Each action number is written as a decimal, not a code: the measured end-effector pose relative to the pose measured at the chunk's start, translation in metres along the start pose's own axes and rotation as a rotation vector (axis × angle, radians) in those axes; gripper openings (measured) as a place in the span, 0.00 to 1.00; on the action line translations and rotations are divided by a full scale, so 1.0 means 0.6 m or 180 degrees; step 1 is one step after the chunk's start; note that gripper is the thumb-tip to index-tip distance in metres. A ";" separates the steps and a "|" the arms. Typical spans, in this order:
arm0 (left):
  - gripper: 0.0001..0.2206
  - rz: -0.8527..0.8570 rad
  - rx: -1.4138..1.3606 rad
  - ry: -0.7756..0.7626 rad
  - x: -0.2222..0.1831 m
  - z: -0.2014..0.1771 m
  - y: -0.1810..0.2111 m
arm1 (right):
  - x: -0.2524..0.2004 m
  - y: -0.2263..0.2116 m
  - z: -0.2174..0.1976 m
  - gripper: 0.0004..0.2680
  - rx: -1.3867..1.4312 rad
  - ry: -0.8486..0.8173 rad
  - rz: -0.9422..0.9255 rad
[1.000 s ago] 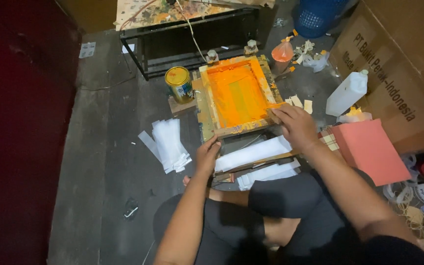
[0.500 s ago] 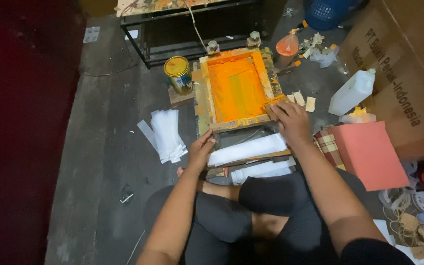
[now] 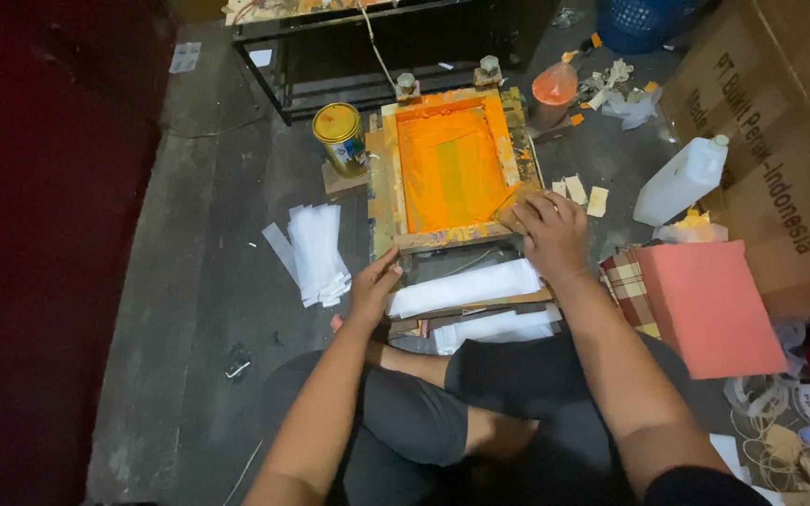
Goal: Manually screen printing orange ink onto small white paper strips using a screen frame and squeegee.
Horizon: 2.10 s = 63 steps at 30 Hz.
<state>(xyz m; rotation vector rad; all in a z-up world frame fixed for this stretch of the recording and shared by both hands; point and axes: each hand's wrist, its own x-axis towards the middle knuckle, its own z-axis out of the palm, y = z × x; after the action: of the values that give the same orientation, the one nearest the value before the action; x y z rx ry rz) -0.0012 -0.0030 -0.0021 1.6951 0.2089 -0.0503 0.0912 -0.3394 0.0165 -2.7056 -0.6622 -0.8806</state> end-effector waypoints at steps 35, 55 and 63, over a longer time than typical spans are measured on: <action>0.23 0.0051 0.0101 -0.0004 0.000 -0.001 0.004 | 0.001 0.006 -0.012 0.16 0.0302 -0.0777 -0.0043; 0.22 -0.0080 0.0110 0.0088 -0.006 0.003 0.009 | 0.006 -0.012 -0.022 0.15 0.0239 -0.0906 -0.0022; 0.23 -0.0116 0.0063 -0.0022 0.006 -0.001 -0.010 | 0.003 -0.013 -0.009 0.19 0.0066 -0.0835 0.0033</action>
<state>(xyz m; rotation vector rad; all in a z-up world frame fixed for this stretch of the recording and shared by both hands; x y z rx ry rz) 0.0012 -0.0012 -0.0087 1.7108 0.2348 -0.0856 0.0858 -0.3338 0.0224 -2.8290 -0.7018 -0.5166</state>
